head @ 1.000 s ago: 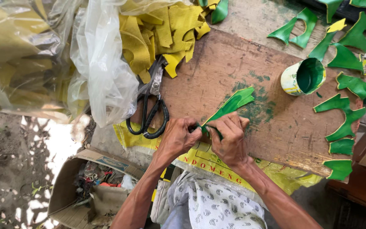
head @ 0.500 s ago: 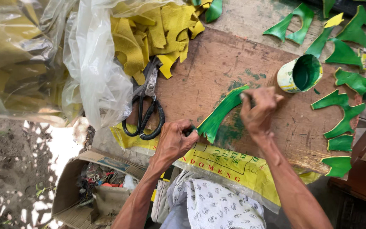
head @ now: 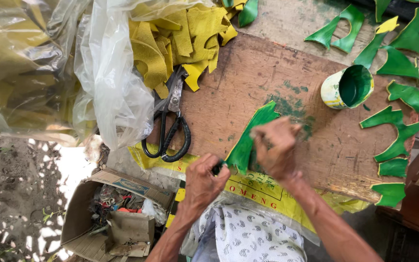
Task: The person paints yellow foam cutouts green using a small brush and a paint can. They pick up individual cutouts from a pile, apply green paint to the surface, and place the finished pieces onto a black mat. The process is repeated continuously throughout the clip.
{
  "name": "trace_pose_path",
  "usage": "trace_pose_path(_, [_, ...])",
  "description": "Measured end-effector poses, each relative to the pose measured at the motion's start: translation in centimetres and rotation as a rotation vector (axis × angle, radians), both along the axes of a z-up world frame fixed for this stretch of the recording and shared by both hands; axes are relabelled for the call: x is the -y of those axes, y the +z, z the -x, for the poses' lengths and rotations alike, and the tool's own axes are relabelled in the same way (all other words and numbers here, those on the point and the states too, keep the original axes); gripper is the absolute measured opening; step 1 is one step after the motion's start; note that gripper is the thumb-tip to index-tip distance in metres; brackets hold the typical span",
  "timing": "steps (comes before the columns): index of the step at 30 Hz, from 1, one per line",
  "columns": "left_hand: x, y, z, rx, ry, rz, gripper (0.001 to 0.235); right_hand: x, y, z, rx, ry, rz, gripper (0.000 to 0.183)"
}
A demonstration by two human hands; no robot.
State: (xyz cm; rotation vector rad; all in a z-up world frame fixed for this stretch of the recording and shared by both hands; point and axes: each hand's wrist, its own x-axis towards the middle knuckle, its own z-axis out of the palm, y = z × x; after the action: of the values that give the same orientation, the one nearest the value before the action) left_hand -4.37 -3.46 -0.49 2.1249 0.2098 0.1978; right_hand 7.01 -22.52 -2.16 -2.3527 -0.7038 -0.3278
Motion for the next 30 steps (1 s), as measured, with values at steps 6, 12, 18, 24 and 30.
trace_pose_path(6, [1.5, 0.8, 0.0, -0.057, 0.16, -0.094, 0.016, 0.1, 0.7, -0.3, -0.385, -0.245, -0.48, 0.005])
trace_pose_path(12, [0.9, 1.4, -2.8, 0.079, 0.096, -0.211, 0.014, -1.9, 0.3, -4.1, -0.491, -0.225, -0.639, 0.006])
trace_pose_path(18, [-1.1, 0.0, -4.3, 0.261, -0.03, -0.133, 0.018, -3.1, 1.4, -4.6, 0.042, 0.101, -0.004, 0.01])
trace_pose_path(24, [-1.2, -1.3, -4.3, 0.292, -0.044, -0.177, 0.018, -1.6, -3.5, -9.0, 0.052, 0.168, 0.095, 0.009])
trace_pose_path(30, [-0.9, -0.7, -4.9, 0.331, -0.015, -0.205, 0.019, -2.6, -1.8, -8.5, 0.098, 0.121, 0.007, 0.012])
